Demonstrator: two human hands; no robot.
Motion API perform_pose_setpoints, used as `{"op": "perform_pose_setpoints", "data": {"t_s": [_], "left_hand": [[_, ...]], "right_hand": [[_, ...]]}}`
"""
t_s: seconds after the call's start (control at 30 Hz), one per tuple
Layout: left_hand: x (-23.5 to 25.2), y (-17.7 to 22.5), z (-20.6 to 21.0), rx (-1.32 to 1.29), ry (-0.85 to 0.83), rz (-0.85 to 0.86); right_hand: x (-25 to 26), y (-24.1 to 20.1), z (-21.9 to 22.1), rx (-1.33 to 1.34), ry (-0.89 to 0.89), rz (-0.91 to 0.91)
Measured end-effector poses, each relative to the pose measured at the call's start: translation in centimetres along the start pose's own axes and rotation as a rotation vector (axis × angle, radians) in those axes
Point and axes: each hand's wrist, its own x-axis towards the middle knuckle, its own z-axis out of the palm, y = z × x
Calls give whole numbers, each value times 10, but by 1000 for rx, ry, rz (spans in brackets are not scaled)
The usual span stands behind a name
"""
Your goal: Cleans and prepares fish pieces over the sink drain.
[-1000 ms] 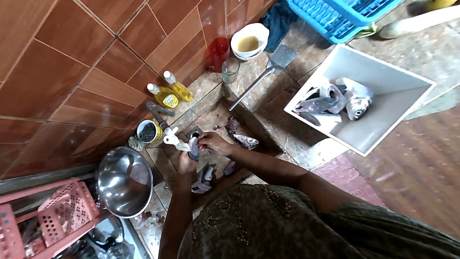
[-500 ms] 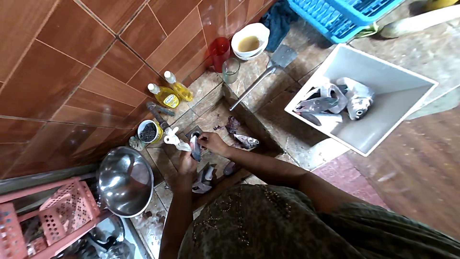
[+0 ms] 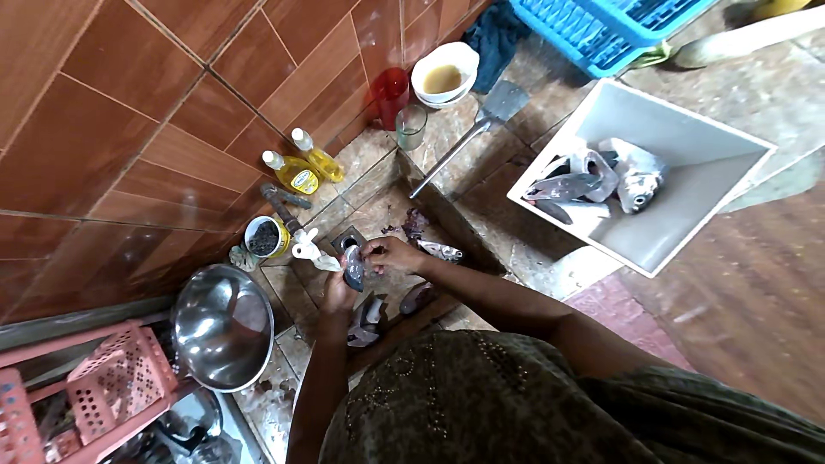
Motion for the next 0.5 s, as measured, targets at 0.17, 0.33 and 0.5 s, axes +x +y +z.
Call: {"op": "perform_pose_setpoints", "data": {"t_s": [0.17, 0.33, 0.5], "left_hand": [[-1, 7, 4, -5, 50, -15], [-6, 15, 8, 31, 90, -20], [-4, 15, 5, 94, 98, 0]], "right_hand": [[-11, -15, -12, 260, -59, 19], [-15, -12, -61, -416, 57, 135], [-9, -14, -43, -834, 155, 103]]}}
